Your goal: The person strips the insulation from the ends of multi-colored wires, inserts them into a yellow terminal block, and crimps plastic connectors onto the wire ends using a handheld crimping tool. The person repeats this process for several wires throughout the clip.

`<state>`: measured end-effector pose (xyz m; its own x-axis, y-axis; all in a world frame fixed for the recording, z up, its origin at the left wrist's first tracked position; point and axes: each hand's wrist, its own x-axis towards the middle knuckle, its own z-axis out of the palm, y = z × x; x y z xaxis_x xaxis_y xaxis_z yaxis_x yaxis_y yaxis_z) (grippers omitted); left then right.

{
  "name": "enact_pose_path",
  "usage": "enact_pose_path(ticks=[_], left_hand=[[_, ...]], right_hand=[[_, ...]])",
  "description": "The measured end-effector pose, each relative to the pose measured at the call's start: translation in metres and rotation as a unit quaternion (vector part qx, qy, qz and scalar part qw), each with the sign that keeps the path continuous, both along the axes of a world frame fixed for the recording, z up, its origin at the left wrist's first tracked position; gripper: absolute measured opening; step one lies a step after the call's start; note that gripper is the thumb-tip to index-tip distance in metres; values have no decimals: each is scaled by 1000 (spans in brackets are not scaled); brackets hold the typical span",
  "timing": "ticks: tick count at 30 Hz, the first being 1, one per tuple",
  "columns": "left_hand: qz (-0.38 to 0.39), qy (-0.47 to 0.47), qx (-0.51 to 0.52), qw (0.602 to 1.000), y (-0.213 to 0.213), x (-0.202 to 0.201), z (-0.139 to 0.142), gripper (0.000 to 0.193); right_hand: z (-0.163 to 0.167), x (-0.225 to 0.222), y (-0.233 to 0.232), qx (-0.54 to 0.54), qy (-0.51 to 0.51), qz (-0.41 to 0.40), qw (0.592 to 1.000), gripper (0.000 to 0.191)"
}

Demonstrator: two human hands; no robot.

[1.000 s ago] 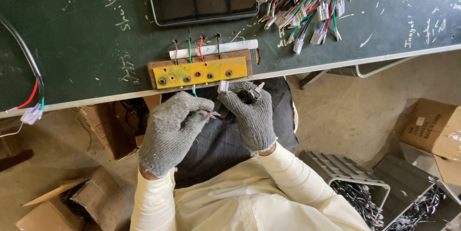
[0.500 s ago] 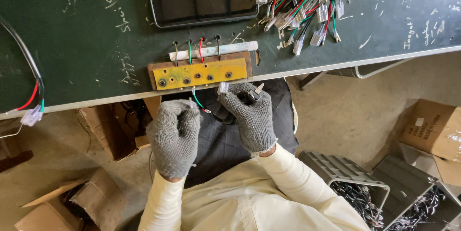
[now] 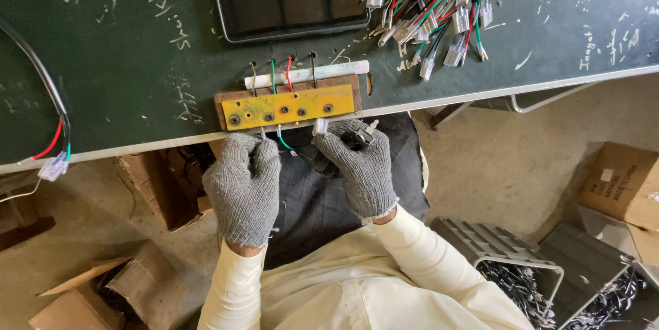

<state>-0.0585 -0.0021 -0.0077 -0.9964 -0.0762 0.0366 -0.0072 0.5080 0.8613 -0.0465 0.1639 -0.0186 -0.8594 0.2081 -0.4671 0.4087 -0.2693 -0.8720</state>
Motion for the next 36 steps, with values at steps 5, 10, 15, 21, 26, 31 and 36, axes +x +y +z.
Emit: enact_pose_path(ticks=[5, 10, 15, 21, 26, 31, 36], left_hand=[[6, -4, -24, 1000, 2, -1, 3, 11], [14, -19, 0, 1000, 3, 2, 5, 11], [19, 2, -32, 999, 2, -2, 3, 12], [14, 71, -72, 995, 6, -2, 4, 11], [-25, 122, -70, 990, 9, 10, 12, 12], [-81, 142, -92, 982, 14, 6, 11, 14], [-54, 126, -117, 984, 24, 3, 13, 14]], right_hand=[[0, -1, 0, -19, -27, -5, 999, 17], [2, -1, 0, -17, -27, -2, 999, 17], [3, -2, 0, -14, -44, 1, 999, 18], [0, 0, 1, -15, -19, 2, 1000, 18], [-1, 1, 3, -9, -10, 6, 1000, 18], [1, -1, 2, -27, -17, 9, 999, 17], [3, -1, 3, -13, -35, 21, 999, 18]])
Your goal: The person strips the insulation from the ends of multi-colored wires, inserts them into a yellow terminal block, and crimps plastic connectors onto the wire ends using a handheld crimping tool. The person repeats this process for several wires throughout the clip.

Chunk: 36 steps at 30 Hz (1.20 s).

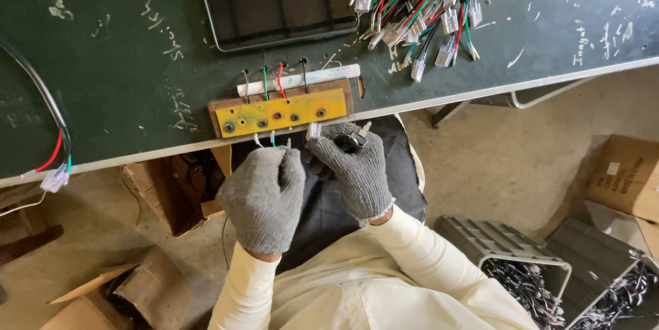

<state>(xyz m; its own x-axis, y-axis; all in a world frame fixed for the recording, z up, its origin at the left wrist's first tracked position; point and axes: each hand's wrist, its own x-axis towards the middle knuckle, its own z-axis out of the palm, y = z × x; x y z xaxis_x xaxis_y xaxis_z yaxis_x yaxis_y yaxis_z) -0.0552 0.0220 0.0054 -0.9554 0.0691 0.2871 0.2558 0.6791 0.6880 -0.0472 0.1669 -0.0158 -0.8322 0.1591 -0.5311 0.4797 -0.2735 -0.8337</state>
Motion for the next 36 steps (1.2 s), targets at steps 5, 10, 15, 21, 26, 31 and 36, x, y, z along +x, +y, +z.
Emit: enact_pose_path(ticks=[5, 10, 15, 21, 26, 31, 36], left_hand=[[20, -8, -83, 996, 7, -6, 4, 22], [33, -6, -108, 994, 10, -7, 4, 23], [24, -9, -112, 993, 12, -10, -4, 28], [12, 51, -153, 987, 16, -14, -2, 19], [-71, 70, -17, 995, 8, 3, 18, 18], [-185, -40, -6, 982, 5, 28, 28, 22], [-149, -83, 81, 982, -7, 36, 33, 8]], right_hand=[[-1, 0, -1, 6, -7, -10, 1000, 17], [-5, 0, -1, 17, 31, -12, 999, 17], [-10, 3, 3, -12, -18, -15, 1000, 17], [-10, 13, 10, 39, 97, 9, 994, 17], [19, 23, 24, -10, 102, 57, 993, 33], [42, 23, 27, 70, 281, 253, 923, 50], [38, 24, 34, 33, 250, 352, 902, 81]])
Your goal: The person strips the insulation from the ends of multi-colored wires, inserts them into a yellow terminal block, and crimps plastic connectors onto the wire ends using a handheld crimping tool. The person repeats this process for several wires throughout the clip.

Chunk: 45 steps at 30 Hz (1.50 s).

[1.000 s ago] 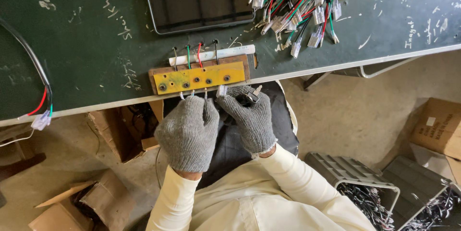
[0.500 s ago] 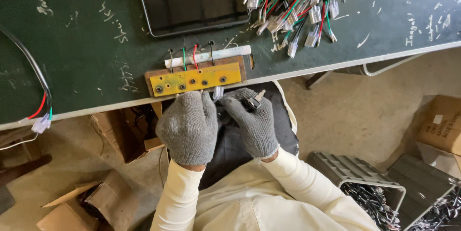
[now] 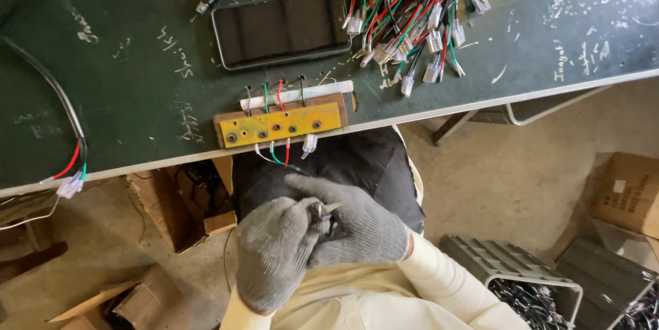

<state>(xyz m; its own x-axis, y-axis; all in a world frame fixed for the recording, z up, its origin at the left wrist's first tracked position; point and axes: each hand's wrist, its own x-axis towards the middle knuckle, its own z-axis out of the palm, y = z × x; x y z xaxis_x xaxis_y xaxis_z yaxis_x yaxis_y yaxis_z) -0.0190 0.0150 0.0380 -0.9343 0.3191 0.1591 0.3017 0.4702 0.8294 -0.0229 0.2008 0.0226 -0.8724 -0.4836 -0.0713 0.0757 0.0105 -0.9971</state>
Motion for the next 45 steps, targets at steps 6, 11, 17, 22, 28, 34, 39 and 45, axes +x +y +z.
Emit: enact_pose_path(ticks=[6, 11, 17, 22, 28, 34, 39, 45], left_hand=[[-19, 132, -73, 988, -3, 3, 5, 28], [66, 108, -154, 980, -1, 6, 10, 31], [-63, 154, -72, 983, -14, 4, 7, 25], [37, 121, -129, 984, -4, 4, 6, 27], [86, 173, -49, 980, 3, 5, 7, 23], [228, -52, 153, 960, 10, 21, -7, 17], [254, 45, 245, 935, -2, 13, 1, 12], [124, 47, -103, 986, -25, 9, 20, 7]], right_hand=[[-15, -1, -1, 79, 20, 92, 992, 18], [-15, 6, -19, 193, 184, -27, 963, 22], [-19, -7, -1, 100, 85, 162, 978, 15], [-19, 0, -8, 188, 178, 38, 965, 23], [-19, 1, -22, 195, 160, 0, 968, 23], [-8, 0, -30, 210, 173, 15, 962, 23], [-9, -6, -36, 265, 218, 12, 939, 23], [-18, -3, -23, 210, 189, -30, 959, 22]])
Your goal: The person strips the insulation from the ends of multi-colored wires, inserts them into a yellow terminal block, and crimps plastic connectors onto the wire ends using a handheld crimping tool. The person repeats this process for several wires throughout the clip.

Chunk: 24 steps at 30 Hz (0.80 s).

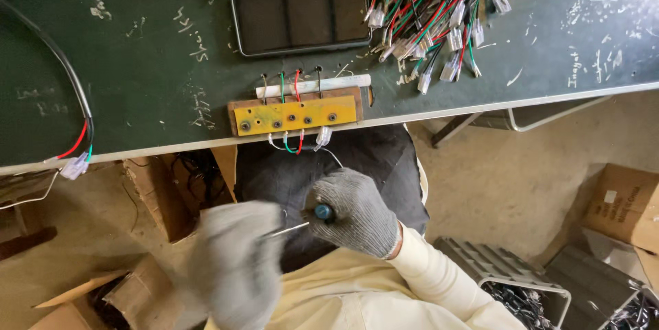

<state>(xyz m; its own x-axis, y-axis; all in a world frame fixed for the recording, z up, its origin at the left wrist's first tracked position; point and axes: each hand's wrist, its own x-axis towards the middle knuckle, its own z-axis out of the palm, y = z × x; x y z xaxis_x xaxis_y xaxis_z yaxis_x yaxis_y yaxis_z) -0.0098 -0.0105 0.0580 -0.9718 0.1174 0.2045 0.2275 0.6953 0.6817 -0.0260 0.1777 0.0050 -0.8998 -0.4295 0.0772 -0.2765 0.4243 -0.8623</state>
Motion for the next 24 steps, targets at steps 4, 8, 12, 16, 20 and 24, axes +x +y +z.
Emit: enact_pose_path(ticks=[4, 8, 12, 16, 20, 24], left_hand=[[-70, 33, -30, 997, 12, 0, -6, 17], [-80, 35, -39, 995, 9, -2, -3, 21], [-121, 27, -109, 986, 0, -6, 5, 19], [-153, 33, -186, 970, 8, -8, 11, 14], [-243, 86, -110, 960, 3, -24, 9, 19], [-296, 155, -21, 942, -2, -26, 5, 23]], right_hand=[[-3, 1, 6, 26, 31, 1, 999, 33], [2, -3, 9, 27, 30, 9, 999, 31], [11, -9, 8, 54, 38, 15, 998, 30], [15, -3, 0, 117, 67, 11, 991, 30], [10, 5, 3, 21, 19, 26, 999, 24], [8, 21, 12, -48, 57, 36, 997, 20]])
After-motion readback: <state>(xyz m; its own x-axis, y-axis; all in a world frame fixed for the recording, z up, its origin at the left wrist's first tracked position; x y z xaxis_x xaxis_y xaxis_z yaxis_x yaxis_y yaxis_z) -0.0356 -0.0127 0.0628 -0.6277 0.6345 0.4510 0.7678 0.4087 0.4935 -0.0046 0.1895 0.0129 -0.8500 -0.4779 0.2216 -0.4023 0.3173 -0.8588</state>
